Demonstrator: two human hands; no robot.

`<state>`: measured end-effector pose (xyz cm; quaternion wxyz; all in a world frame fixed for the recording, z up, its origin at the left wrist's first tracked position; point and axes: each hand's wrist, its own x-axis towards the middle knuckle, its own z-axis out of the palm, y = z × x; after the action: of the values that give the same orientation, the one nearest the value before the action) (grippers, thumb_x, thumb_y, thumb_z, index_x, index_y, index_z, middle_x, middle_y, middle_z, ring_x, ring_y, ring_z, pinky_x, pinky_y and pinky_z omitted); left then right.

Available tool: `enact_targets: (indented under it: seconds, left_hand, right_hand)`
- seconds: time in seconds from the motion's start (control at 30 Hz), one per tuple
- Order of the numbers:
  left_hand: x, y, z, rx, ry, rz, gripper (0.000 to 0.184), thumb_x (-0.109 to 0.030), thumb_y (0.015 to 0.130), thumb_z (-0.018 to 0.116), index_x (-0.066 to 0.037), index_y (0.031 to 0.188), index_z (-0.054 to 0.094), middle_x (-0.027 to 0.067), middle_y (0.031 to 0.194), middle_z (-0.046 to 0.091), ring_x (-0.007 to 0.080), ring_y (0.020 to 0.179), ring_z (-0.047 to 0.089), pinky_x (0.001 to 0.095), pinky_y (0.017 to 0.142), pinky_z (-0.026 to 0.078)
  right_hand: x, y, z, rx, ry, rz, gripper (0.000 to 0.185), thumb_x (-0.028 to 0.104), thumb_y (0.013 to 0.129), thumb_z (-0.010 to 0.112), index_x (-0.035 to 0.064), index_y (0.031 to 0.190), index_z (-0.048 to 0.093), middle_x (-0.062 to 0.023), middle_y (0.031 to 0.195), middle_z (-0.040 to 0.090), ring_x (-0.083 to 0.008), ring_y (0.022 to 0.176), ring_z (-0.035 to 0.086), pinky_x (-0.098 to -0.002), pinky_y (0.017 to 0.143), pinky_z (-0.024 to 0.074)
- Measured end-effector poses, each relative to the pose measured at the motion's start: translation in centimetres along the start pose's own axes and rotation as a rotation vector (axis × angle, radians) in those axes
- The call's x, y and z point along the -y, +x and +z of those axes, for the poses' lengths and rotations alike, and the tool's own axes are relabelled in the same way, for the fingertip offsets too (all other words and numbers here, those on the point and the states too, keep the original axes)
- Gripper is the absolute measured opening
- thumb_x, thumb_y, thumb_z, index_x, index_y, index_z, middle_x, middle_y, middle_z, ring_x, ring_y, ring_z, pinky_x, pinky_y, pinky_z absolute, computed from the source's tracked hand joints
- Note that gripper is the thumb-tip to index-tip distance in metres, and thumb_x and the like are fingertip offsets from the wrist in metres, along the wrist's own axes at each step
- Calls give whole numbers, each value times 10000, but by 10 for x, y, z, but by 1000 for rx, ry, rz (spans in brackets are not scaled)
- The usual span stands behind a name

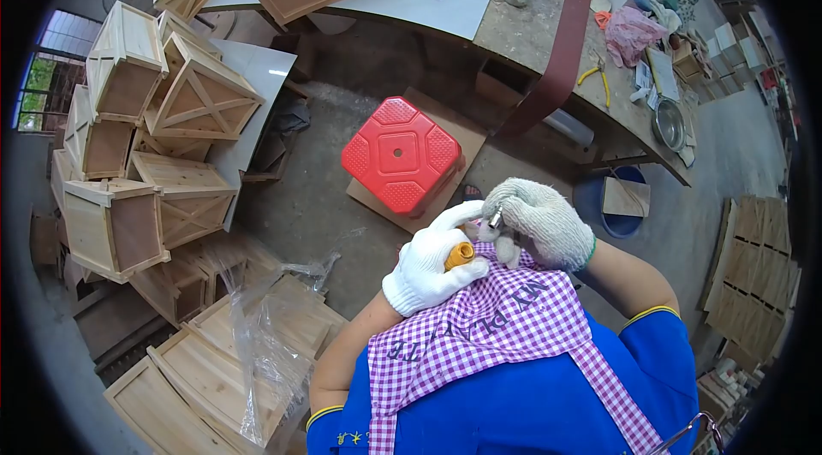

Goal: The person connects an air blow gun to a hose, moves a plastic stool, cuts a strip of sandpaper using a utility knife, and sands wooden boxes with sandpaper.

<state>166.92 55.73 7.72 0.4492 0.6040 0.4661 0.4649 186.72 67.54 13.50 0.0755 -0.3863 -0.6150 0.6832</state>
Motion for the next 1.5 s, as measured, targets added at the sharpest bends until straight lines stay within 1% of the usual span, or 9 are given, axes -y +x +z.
enact_targets:
  seconds: [0.07, 0.13, 0.37, 0.43, 0.6, 0.8, 1.03, 1.43, 1.5]
  left_hand:
    - [1, 1, 0, 0, 17, 20, 372, -290, 827, 815, 43, 863, 655, 279, 1389, 581, 381, 1172, 655, 388, 957, 524]
    - [0, 2, 0, 1, 22, 7, 366, -286, 824, 818, 40, 850, 654, 281, 1385, 581, 380, 1141, 666, 388, 941, 529]
    - [-5, 2, -5, 13, 59, -24, 374, -303, 827, 812, 38, 855, 661, 288, 1364, 592, 358, 1073, 685, 390, 903, 538]
    - [-8, 1, -9, 92, 92, -110, 379, -249, 850, 779, 46, 1077, 704, 279, 1395, 569, 364, 1227, 618, 404, 1040, 481]
    - [-3, 6, -5, 43, 150, 14, 400, -326, 858, 769, 23, 1040, 699, 228, 1382, 596, 378, 1086, 689, 408, 928, 555]
    - [-10, 8, -10, 185, 189, -38, 451, -357, 889, 727, -18, 1181, 668, 194, 1424, 563, 367, 1128, 668, 416, 972, 538]
    - [-25, 12, -17, 418, 257, -270, 584, -395, 923, 698, -23, 1354, 565, 184, 1428, 535, 362, 1167, 641, 433, 1007, 514]
    - [-37, 11, -18, 412, 543, -297, 583, -387, 926, 706, 9, 1329, 563, 156, 1354, 559, 324, 1093, 631, 426, 954, 526]
    - [-26, -2, -12, 328, 543, -239, 587, -389, 923, 709, 7, 1330, 558, 152, 1348, 563, 320, 1081, 633, 429, 948, 525]
  right_hand:
    - [1, 0, 0, 19, 13, 24, 251, 226, 1014, 579, 22, 1118, 682, -73, 991, 698, -113, 824, 666, -279, 779, 556]
    - [6, -2, 0, 102, 454, 274, 253, 221, 1007, 588, 10, 1112, 679, -79, 997, 700, -124, 865, 674, -286, 815, 552]
    - [6, -2, 3, 29, 332, 208, 331, 161, 992, 581, 6, 1280, 632, -95, 1021, 700, -182, 991, 685, -343, 891, 549]
    - [-1, 0, 2, 30, -290, -372, 372, 138, 972, 569, 76, 1333, 640, -106, 1015, 681, -230, 962, 685, -372, 883, 547]
    - [15, -4, -6, 203, -702, -438, 325, 312, 976, 640, 175, 1266, 690, -109, 1039, 673, -291, 944, 683, -391, 814, 557]
    - [34, 1, -8, 349, -940, -552, 303, 244, 954, 658, 137, 1234, 694, -124, 1068, 679, -297, 962, 689, -402, 834, 570]
    - [44, 5, 2, 533, -1003, -403, 289, 177, 929, 667, 87, 1203, 686, -161, 1127, 681, -317, 1014, 700, -411, 868, 584]
    - [38, -1, 21, 454, -922, -16, 217, 252, 1006, 603, 95, 1142, 664, -152, 984, 712, -314, 878, 725, -404, 802, 580]
    - [19, 0, 23, 258, -686, -63, 198, 238, 1004, 594, 80, 1110, 650, -159, 969, 707, -335, 872, 719, -407, 787, 571]
